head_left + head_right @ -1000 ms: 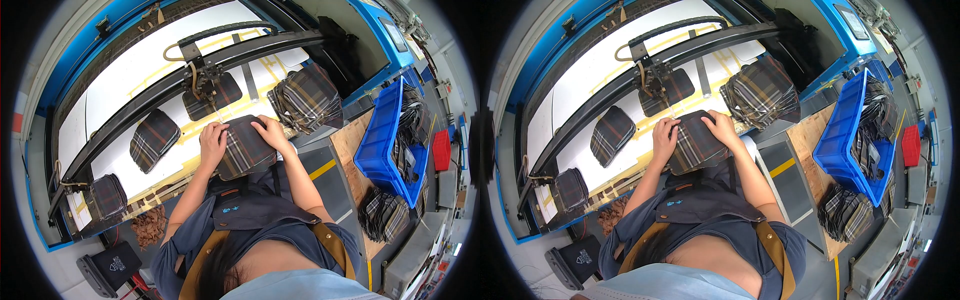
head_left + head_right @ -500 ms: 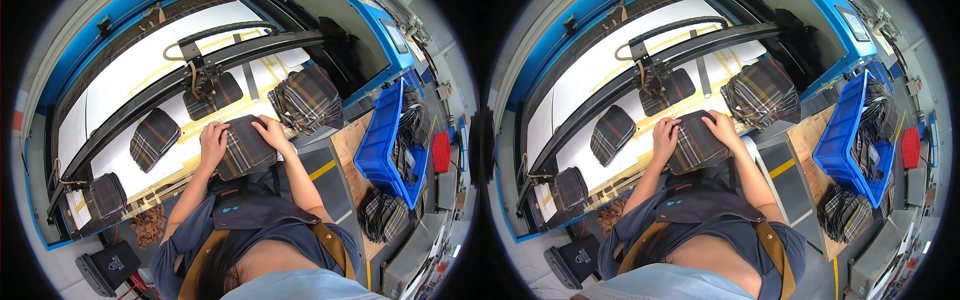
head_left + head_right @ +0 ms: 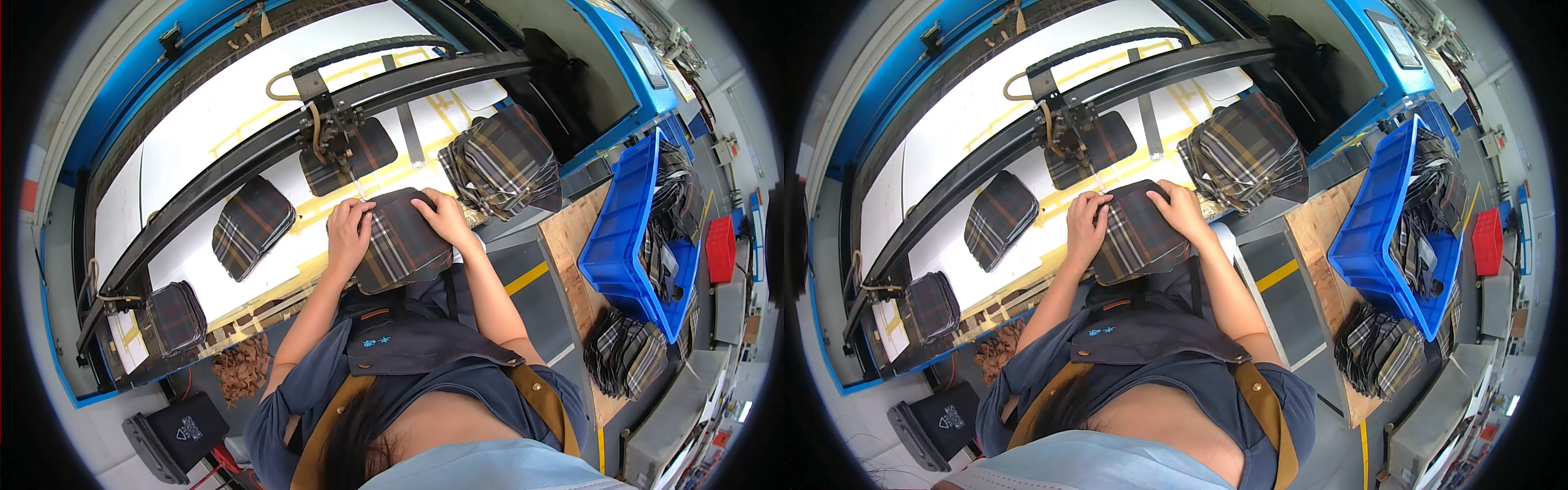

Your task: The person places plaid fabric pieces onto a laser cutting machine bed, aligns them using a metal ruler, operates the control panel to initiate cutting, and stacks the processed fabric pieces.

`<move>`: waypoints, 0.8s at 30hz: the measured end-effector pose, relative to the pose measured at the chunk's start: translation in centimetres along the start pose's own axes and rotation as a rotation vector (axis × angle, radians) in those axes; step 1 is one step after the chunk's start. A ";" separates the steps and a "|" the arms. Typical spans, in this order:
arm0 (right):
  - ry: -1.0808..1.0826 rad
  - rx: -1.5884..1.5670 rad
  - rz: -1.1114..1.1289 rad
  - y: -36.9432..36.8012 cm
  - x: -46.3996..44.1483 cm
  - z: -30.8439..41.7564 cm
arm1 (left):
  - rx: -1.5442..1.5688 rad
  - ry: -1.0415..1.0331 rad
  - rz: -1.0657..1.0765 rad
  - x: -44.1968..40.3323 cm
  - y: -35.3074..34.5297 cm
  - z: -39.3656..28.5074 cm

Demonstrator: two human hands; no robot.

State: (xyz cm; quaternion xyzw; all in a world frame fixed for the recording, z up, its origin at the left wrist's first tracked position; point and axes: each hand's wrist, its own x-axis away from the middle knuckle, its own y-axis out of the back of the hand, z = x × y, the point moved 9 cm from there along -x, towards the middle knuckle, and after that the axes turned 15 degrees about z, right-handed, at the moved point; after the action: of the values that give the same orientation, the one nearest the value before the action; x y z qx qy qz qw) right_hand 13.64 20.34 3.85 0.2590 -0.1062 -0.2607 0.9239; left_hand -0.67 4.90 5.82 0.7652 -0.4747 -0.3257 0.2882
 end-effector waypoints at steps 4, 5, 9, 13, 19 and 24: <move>0.008 -0.019 0.006 -0.1 -0.1 -0.3 | 0.006 0.001 -0.001 0.0 -0.1 0.1; 0.006 -0.013 0.007 -0.1 -0.1 -0.3 | 0.005 -0.001 -0.002 0.0 0.0 0.1; -0.002 -0.009 0.009 -0.3 -0.2 -0.6 | -0.004 -0.006 -0.002 0.0 0.0 -0.1; -0.012 -0.009 0.003 -0.1 -0.1 -0.3 | -0.005 -0.002 0.002 -0.1 0.0 -0.2; 0.013 -0.005 -0.009 -0.1 -0.2 -0.2 | -0.001 0.000 0.006 0.0 0.1 -0.1; 0.010 -0.004 -0.002 -0.1 -0.1 -0.2 | -0.001 0.005 0.005 0.0 0.1 -0.1</move>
State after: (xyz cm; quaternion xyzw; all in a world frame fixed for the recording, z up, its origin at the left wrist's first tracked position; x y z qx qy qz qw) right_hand 13.58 20.43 3.66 0.2585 -0.1009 -0.2606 0.9247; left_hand -0.66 4.90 5.90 0.7646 -0.4758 -0.3232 0.2907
